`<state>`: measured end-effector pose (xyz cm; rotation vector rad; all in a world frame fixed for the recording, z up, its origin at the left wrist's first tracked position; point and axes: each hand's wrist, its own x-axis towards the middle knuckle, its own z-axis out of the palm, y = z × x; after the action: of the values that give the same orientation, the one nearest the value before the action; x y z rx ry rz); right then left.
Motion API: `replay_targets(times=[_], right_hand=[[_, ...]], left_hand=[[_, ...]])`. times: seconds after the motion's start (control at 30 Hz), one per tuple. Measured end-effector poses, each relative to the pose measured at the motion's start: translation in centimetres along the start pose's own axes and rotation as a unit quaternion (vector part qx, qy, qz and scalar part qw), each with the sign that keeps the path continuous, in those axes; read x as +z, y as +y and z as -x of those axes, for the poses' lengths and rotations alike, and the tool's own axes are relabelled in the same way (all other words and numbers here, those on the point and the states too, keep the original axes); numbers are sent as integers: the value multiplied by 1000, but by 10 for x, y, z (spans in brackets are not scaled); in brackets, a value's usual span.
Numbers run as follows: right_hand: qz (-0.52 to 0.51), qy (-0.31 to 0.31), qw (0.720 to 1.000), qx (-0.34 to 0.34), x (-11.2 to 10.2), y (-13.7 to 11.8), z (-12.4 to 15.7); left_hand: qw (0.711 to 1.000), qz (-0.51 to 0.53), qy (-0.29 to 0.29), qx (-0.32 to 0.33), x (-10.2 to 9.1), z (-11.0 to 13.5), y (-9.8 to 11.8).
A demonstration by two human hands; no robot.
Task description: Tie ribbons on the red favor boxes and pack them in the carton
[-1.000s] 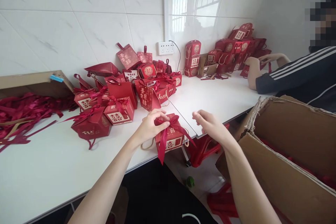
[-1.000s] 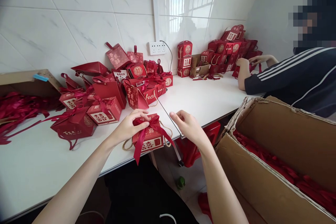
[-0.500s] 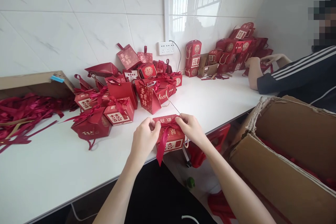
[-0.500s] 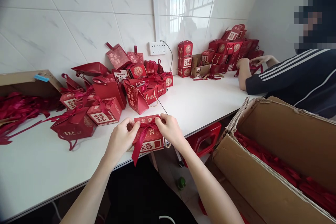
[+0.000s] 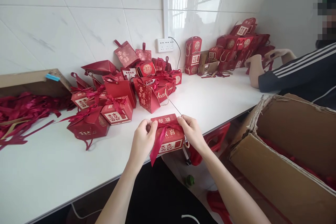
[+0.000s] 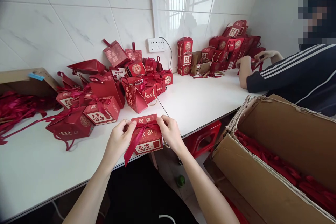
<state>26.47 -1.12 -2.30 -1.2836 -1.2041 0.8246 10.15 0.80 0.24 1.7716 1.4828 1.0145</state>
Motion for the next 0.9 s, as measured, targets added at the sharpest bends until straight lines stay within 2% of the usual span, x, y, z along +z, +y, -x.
replay_targets(times=[0.1,0.27,0.37,0.43,0.57,0.63,0.7,0.73,0.77,0.83,0.9], right_hand=[[-69,19,997,2,3,8,8],[-174,57,982,42,9,17,12],[-192,20,978,81,2,22,10],[-142,-20,986,84,-12,24,7],[-30,-47,998,-18,-39,21,2],[21,-122,990,-67,-44,17,1],[84,-205,971,-90,-43,12,3],[114,-226,962,-98,-40,11,5],[138,-228,958,-111,-38,10,8],[166,-188,955,-157,-34,9,14],[185,-120,949,-226,-34,8,21]], left_hand=[[1000,30,4,-1,4,4,-2],[999,37,8,1,7,5,-4],[999,39,5,-1,4,4,-5],[999,37,-18,-3,0,3,-5],[999,-6,-31,-3,-9,-1,-2],[999,-31,-30,16,-9,-3,0],[998,-48,-25,43,-8,-3,1],[997,-50,-13,58,-6,-1,1],[996,-48,8,77,-4,1,2],[987,-26,62,146,0,9,4],[958,2,111,266,5,21,10]])
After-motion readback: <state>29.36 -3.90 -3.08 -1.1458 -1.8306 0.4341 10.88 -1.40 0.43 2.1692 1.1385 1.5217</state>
